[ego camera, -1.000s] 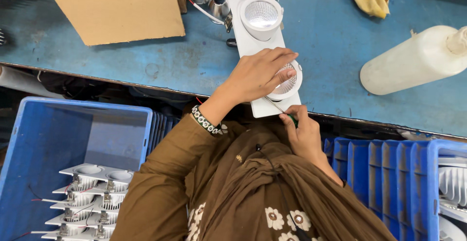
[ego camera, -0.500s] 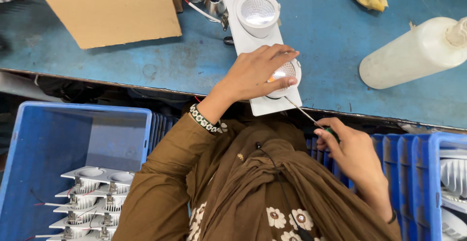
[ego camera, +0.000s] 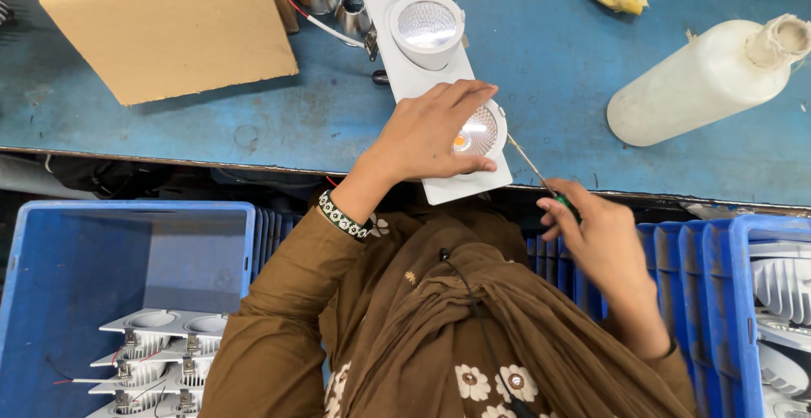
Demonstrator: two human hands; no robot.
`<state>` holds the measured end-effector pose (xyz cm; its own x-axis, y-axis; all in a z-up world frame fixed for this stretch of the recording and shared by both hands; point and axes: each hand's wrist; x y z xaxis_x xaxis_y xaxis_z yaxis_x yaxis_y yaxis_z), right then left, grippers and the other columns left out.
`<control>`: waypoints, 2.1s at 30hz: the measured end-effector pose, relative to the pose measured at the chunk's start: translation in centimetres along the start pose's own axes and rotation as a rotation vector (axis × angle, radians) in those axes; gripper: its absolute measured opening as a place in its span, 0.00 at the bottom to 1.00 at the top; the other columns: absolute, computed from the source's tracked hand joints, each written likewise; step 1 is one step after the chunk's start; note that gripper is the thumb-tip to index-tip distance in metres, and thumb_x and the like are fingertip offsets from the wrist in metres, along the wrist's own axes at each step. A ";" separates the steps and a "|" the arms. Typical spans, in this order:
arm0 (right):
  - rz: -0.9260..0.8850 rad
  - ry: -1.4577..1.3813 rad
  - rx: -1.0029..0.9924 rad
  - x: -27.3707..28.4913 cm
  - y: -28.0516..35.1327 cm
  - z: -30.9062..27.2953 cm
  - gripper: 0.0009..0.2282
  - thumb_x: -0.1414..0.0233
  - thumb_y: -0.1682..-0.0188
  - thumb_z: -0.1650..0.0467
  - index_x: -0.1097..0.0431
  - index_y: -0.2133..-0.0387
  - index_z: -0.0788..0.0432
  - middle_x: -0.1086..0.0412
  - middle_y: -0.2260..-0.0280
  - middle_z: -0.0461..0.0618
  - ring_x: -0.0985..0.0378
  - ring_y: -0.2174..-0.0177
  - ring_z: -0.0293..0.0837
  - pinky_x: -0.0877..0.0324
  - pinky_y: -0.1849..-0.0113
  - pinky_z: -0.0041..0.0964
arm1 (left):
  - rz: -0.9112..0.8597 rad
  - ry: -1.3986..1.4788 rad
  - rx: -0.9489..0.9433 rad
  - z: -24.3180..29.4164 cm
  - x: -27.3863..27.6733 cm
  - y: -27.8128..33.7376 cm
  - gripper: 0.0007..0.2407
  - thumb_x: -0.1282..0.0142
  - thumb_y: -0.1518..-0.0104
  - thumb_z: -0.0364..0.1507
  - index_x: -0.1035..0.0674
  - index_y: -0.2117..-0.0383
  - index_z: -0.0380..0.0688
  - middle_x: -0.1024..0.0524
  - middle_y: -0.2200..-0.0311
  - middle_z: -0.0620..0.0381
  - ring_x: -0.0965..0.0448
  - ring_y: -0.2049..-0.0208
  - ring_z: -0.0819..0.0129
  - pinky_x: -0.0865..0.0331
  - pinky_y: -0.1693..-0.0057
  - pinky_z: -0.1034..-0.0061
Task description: The person assembles a dual recessed LED light fixture by inserting LED modules into a white housing, securing them with white plastic rings, and using a screwdriver to tighten the components. The finished unit is placed into a blue crate with other completed fixtures.
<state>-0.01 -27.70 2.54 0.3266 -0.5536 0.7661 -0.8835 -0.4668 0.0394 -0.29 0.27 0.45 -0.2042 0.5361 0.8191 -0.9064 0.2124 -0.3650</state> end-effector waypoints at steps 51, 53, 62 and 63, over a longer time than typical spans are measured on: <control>0.049 0.652 0.295 3.1 2.1 -3.7 0.14 0.46 0.49 0.61 0.23 0.53 0.49 0.30 0.76 0.48 0.26 0.81 0.55 0.33 0.79 0.48 | -0.005 0.009 -0.012 0.8 0.6 -0.2 0.38 0.26 0.62 0.42 0.31 0.41 0.46 0.30 0.45 0.54 0.25 0.46 0.55 0.26 0.52 0.61; 0.052 0.621 0.309 3.3 1.9 -3.5 0.14 0.46 0.49 0.61 0.23 0.53 0.49 0.30 0.77 0.48 0.26 0.81 0.55 0.34 0.79 0.48 | 0.005 0.015 -0.023 0.9 0.8 -0.3 0.38 0.26 0.62 0.42 0.31 0.41 0.46 0.30 0.45 0.54 0.25 0.46 0.54 0.27 0.50 0.60; 0.143 0.161 0.334 0.1 0.9 2.1 0.11 0.44 0.48 0.67 0.23 0.53 0.53 0.25 0.68 0.50 0.23 0.72 0.53 0.30 0.70 0.43 | -0.006 0.007 -0.027 1.0 1.0 -0.5 0.38 0.26 0.62 0.42 0.31 0.41 0.47 0.29 0.45 0.54 0.25 0.47 0.54 0.27 0.51 0.61; 0.137 0.112 0.351 -0.4 0.5 2.7 0.11 0.44 0.48 0.68 0.23 0.53 0.54 0.25 0.68 0.50 0.23 0.71 0.52 0.29 0.69 0.42 | -0.006 0.008 -0.026 1.0 1.0 -0.4 0.38 0.26 0.62 0.42 0.31 0.41 0.47 0.29 0.45 0.54 0.25 0.47 0.54 0.27 0.50 0.61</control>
<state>0.31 -29.61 0.51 0.1579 -0.5570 0.8154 -0.7414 -0.6123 -0.2747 -0.48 -0.13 1.91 -0.1958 0.5411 0.8178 -0.8977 0.2369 -0.3716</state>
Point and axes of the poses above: each hand's wrist, its own y-axis away from the middle knuckle, its own x-axis out of the back of the hand, z = x × y
